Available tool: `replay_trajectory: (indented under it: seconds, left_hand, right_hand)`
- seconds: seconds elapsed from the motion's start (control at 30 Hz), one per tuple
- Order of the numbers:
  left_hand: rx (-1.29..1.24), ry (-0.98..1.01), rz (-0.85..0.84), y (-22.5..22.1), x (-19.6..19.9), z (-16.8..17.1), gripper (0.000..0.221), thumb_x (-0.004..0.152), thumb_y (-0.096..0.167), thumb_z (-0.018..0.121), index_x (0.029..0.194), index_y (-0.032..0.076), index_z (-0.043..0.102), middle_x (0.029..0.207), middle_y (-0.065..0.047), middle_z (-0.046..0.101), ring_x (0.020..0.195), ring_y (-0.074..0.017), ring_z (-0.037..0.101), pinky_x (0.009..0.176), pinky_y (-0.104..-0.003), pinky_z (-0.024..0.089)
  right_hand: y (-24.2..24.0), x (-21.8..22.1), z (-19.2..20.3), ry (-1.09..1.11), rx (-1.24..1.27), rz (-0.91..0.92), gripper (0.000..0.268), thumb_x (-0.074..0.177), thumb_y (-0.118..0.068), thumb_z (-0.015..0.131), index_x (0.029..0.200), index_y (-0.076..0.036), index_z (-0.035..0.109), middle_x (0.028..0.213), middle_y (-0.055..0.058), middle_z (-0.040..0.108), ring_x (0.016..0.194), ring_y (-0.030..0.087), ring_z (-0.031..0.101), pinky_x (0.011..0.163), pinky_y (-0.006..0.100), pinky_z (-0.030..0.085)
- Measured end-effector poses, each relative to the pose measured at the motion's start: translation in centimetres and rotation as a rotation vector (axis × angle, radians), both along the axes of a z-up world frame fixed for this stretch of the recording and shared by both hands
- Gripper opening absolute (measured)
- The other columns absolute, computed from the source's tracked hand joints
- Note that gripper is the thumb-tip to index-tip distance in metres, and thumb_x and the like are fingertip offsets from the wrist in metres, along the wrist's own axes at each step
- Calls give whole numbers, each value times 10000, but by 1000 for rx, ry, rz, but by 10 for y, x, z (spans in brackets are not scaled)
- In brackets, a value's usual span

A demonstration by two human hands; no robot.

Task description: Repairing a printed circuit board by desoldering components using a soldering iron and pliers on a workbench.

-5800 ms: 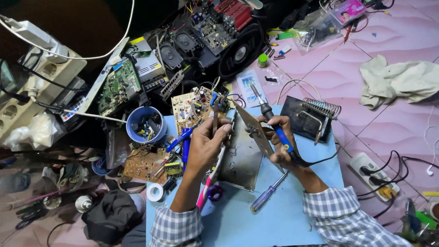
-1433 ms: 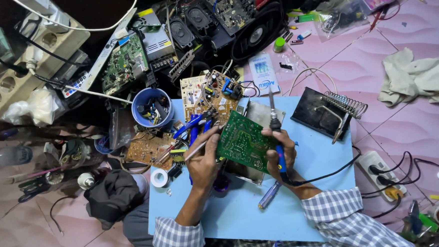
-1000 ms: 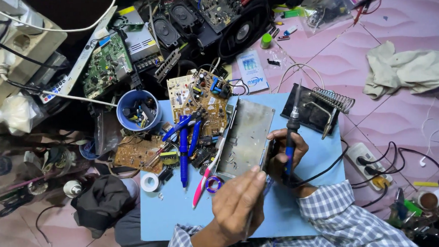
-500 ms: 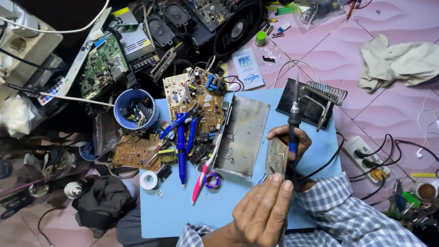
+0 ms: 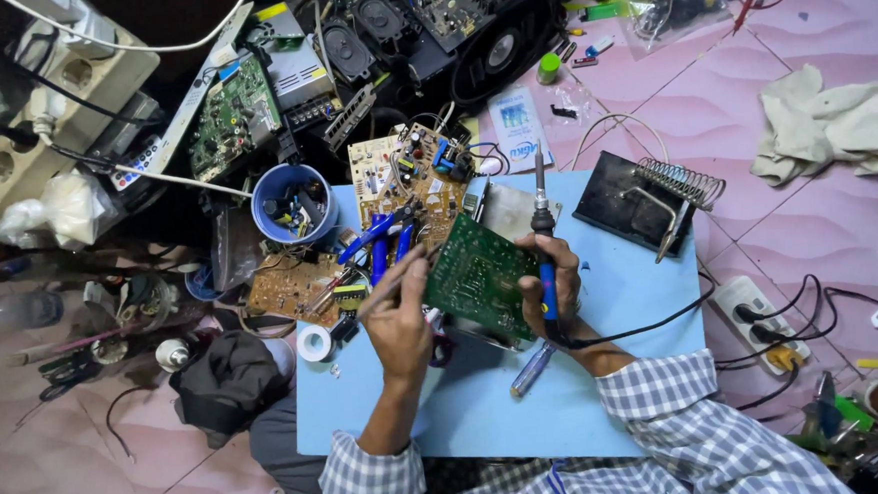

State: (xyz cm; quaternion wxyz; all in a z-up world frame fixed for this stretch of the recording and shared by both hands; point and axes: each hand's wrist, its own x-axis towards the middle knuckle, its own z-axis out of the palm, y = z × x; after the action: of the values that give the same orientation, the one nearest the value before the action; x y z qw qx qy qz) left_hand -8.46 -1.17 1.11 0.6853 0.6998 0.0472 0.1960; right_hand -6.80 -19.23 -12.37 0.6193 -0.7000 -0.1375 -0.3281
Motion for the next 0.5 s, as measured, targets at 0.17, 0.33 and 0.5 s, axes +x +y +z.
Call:
replay_trajectory:
  seconds: [0.17,0.33,0.5]
  left_hand:
    - [-144,210,84,10,27,-7,213,956,128,710,1118,3,771,959,-187,778,900,-155,637,808,-378,561]
    - [-190,248,116,13,39,-20,208,950,135,733,1106,4,773,950,-162,771,900,-145,621,821,-377,553]
    - [-148,259,82,17,46,-26,205,947,147,737,1106,26,781,926,-175,775,879,-153,651,819,-371,577]
  right_hand:
    - [9,-1,27,-1,-84,24,569,1038,-464,527,1358,-1,435,1243,187,622,1137,340,690,1018,485,524]
    - [0,-8,15,71,-159,33,496,1065,-514,475,1350,-113,413,1149,100,657,998,218,703,884,392,552]
    - [5,-9,-3,173,54,51,429,1010,-331,637,1203,17,478,902,140,765,786,266,773,793,353,591]
